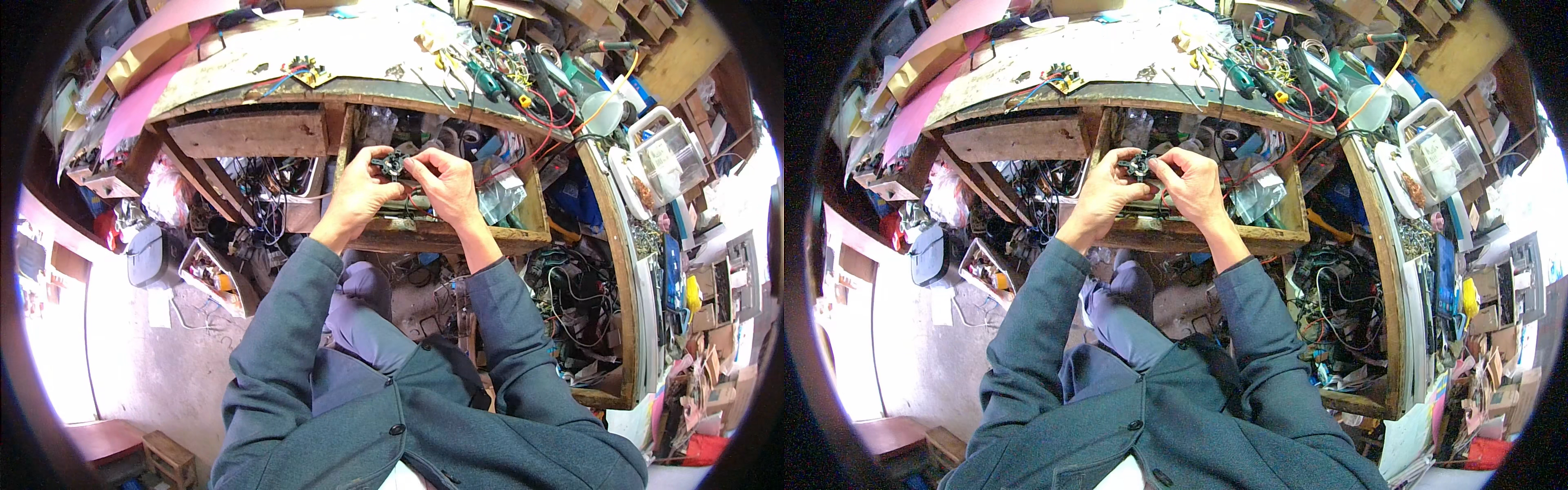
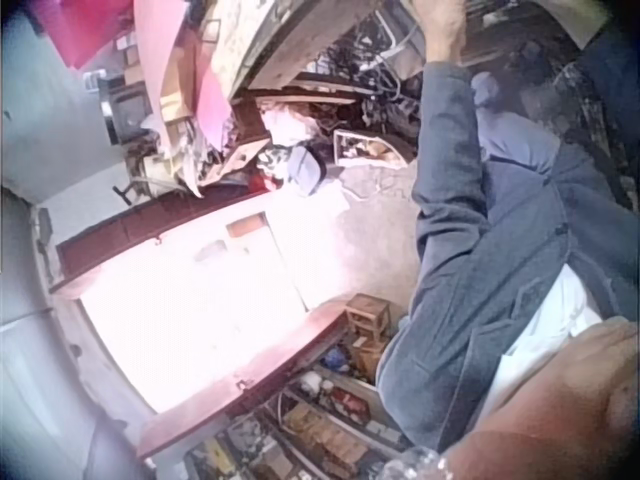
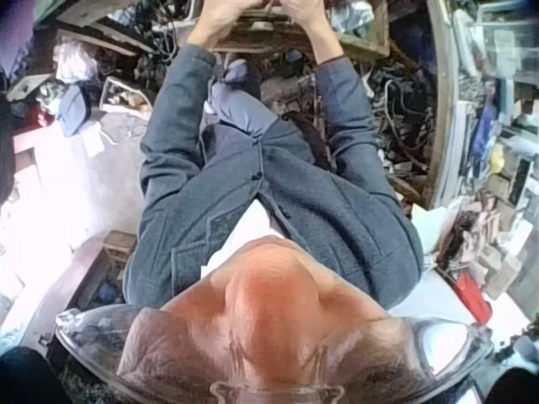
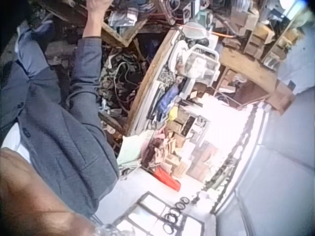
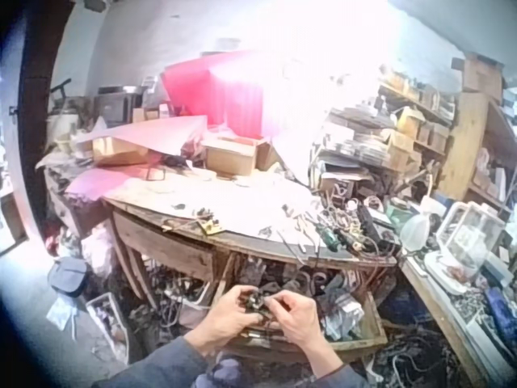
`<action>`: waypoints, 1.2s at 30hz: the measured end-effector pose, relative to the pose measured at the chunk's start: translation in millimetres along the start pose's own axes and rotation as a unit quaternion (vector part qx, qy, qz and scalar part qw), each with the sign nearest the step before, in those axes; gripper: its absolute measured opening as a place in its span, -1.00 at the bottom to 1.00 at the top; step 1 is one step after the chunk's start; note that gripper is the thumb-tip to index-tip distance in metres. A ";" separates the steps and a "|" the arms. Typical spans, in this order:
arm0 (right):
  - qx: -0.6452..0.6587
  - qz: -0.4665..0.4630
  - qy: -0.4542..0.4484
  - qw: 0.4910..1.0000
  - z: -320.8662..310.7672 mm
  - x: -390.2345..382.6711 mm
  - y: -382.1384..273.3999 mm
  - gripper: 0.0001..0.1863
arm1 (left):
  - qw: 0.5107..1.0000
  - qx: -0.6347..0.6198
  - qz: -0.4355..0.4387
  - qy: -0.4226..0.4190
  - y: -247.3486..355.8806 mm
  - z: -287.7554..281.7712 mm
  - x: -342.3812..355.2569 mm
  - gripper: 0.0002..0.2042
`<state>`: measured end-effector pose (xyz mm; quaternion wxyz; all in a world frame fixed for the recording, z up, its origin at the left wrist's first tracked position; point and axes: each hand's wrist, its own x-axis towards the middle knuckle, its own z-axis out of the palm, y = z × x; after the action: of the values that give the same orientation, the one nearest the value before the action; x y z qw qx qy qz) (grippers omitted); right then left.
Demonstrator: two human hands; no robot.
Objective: The person works on a small electronic component at a cluttered workbench. They use a multimeter to test the component, then use a screwdriver to adjust a screw on the component. The person continues to manipulate the component and wires by hand.
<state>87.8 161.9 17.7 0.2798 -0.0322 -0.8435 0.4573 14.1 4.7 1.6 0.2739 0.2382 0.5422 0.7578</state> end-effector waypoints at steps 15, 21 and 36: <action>0.005 -0.026 -0.033 0.999 0.5 -1.6 -6.2 -0.79 | 0.995 -0.069 -0.012 0.077 -0.5 -0.1 1.4 -0.69; -0.006 -0.005 0.002 1.000 -4.2 -2.4 -10.9 -0.77 | 0.993 -0.058 -0.027 0.098 -3.5 -4.5 3.4 -0.74; 0.026 0.018 -0.044 0.999 -2.9 -4.5 -0.9 -0.83 | 0.995 -0.020 -0.032 0.089 -3.4 -2.2 1.7 -0.75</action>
<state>93.2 162.1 17.7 0.2345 -0.0197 -0.8422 0.4850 12.0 5.2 -2.3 0.2538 0.1466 0.5564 0.7775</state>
